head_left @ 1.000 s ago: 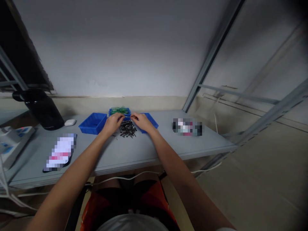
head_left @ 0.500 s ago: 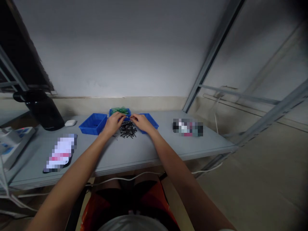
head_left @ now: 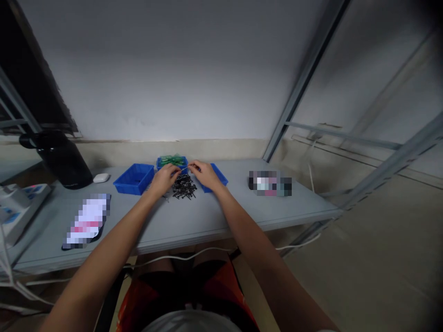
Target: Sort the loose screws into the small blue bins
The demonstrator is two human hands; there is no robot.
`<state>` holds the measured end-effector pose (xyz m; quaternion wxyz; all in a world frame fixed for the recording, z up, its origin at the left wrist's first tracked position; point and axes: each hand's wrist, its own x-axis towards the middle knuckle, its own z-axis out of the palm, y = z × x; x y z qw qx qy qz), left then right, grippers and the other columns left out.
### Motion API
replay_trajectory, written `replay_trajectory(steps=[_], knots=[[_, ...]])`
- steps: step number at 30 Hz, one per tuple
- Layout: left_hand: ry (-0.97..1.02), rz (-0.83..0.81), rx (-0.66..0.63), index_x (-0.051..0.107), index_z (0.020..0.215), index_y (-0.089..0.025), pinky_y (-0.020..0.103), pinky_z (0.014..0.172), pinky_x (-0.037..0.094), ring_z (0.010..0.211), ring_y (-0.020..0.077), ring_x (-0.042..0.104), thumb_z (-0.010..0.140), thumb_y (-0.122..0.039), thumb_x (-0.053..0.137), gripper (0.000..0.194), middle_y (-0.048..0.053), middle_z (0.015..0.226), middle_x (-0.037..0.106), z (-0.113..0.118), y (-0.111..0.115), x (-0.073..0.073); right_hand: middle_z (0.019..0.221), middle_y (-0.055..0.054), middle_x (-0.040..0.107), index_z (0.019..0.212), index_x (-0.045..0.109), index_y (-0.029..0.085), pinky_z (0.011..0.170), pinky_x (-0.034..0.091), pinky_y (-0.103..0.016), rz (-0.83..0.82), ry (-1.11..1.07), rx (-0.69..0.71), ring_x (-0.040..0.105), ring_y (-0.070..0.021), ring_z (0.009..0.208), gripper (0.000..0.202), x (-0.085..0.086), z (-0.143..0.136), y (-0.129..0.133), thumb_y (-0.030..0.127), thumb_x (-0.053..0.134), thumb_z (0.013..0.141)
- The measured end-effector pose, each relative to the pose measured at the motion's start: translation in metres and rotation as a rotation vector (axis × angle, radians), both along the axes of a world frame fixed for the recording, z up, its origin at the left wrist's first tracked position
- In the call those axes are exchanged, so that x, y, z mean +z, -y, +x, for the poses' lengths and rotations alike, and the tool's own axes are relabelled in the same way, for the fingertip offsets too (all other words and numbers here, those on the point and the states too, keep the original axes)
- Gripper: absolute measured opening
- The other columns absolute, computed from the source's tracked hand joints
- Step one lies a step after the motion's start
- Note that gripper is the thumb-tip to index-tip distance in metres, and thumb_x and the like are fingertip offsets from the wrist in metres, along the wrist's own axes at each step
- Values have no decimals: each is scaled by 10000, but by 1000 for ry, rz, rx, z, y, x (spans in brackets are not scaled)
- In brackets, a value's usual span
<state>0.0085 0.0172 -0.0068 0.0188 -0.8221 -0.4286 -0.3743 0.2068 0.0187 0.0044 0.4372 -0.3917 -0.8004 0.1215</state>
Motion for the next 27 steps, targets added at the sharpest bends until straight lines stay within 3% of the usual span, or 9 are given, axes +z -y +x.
replay_trajectory(steps=[4,7,13,17,27], knots=[[-27,-262,-105,693,885,-159,296,759,484,800,183,637,871,-208,565,139,47,883,714,3,-2,-5,894,-11,714,904,662,218,760,452,-254,-11,38,67,622,-138,768,152,-4,-10,2,247,513,912],[-17,-306,-132,698,888,-153,307,755,483,792,191,642,872,-219,550,163,51,879,722,5,-3,-6,896,-17,715,904,661,203,756,452,-257,-18,44,82,621,-137,762,161,-5,-13,2,248,506,910],[130,-142,-91,692,898,-166,321,821,498,866,194,642,866,-225,564,144,64,931,717,3,-2,0,870,-21,709,937,654,222,742,457,-270,16,-59,6,623,-153,772,168,-2,-5,-1,293,504,912],[224,-18,-35,682,900,-166,301,773,512,854,187,635,879,-232,568,134,63,905,698,2,0,4,854,-26,705,961,650,216,723,457,-269,2,-78,-22,621,-153,739,173,-1,-1,-4,286,498,916],[220,75,-95,671,902,-168,312,787,518,873,179,628,898,-216,558,122,60,908,678,5,4,4,829,-28,694,954,670,197,683,407,-253,-79,235,60,597,-142,722,165,-9,-6,-3,221,510,925]])
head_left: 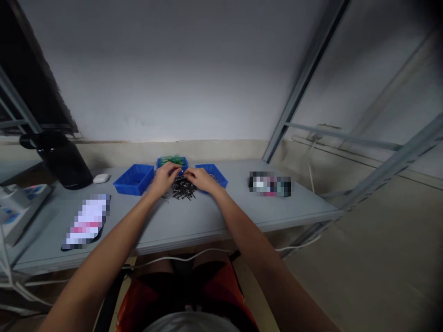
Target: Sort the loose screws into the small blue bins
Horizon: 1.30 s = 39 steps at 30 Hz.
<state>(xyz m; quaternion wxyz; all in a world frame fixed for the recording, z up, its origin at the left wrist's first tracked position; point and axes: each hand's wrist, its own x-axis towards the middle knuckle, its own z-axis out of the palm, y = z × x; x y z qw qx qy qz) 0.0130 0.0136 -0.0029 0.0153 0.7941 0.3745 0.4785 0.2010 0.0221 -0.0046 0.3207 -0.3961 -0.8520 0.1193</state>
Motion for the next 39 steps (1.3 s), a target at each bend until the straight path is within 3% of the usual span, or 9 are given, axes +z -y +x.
replay_trajectory(steps=[14,22,30,34,39], knots=[[-131,-52,139,651,935,-171,320,822,483,896,191,609,911,-191,528,127,71,932,660,-6,-3,1,824,-17,698,928,674,235,712,440,-272,38,-115,-75,605,-158,732,175,5,5,1,269,502,929],[-285,-197,22,665,925,-151,330,800,479,830,197,614,906,-234,521,168,78,910,673,-2,-7,-12,881,-17,711,930,664,221,760,457,-270,74,-225,-30,628,-150,778,175,5,1,3,286,501,918],[-243,-235,12,666,925,-158,336,811,488,835,192,623,897,-232,521,165,75,920,688,-2,-6,-10,889,-15,717,918,657,238,777,469,-277,22,-236,-54,629,-157,789,160,8,1,4,292,507,911],[-166,-169,52,659,906,-152,344,834,488,871,200,622,895,-210,530,142,85,920,686,-4,-4,-4,839,-22,709,923,663,227,734,460,-266,15,-225,-77,619,-153,739,160,7,6,1,286,515,910],[-66,-87,53,656,902,-168,331,840,493,900,186,618,903,-201,538,123,66,936,681,-2,0,1,794,-11,694,911,677,227,685,432,-253,-28,-62,-32,607,-145,712,171,0,7,-3,247,508,912]])
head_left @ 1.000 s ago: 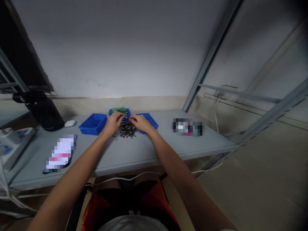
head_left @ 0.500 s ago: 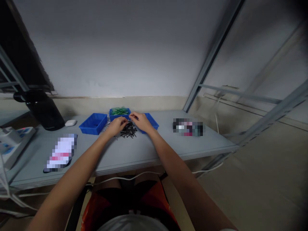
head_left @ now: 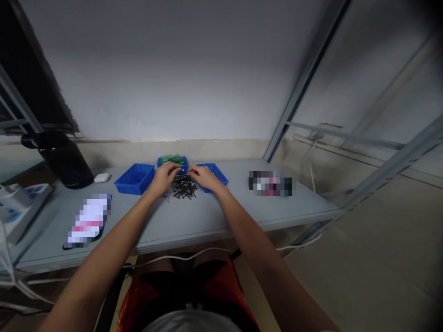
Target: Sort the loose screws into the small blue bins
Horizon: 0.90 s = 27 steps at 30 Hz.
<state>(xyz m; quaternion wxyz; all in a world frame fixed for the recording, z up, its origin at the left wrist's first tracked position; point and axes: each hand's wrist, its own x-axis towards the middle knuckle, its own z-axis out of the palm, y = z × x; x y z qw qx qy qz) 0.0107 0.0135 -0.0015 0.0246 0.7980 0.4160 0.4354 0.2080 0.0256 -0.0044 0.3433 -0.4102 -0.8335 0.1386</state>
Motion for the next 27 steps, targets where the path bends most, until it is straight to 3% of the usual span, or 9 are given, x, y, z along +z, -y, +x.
replay_trajectory(steps=[4,7,12,17,27], knots=[[9,15,-23,654,912,-166,318,826,496,894,182,614,904,-210,541,122,64,929,673,2,1,1,822,-20,701,923,683,220,690,427,-254,2,48,27,614,-148,733,164,-2,-3,0,224,520,904],[-31,-6,49,652,948,-173,321,818,493,874,188,614,910,-229,525,144,69,939,668,-3,-1,0,845,-21,708,915,685,227,717,438,-254,27,-16,2,620,-151,764,165,0,2,-2,243,522,904],[-328,-98,241,661,960,-186,314,807,486,894,219,620,884,-239,530,161,87,973,667,-20,-7,-7,880,-43,705,896,687,189,779,448,-275,79,-98,-239,619,-165,822,179,4,28,-12,207,510,882],[-531,-185,306,674,844,-177,306,761,494,869,243,641,846,-209,534,144,110,890,687,-29,-8,-11,945,-102,685,848,705,174,841,437,-322,75,19,-461,605,-209,908,185,-4,49,-21,166,520,848],[-682,-372,355,714,827,-163,345,729,504,835,283,676,806,-134,493,224,176,937,713,-29,0,-7,945,-82,712,919,699,160,828,456,-304,32,-93,-311,630,-183,870,171,0,37,-19,200,541,865]])
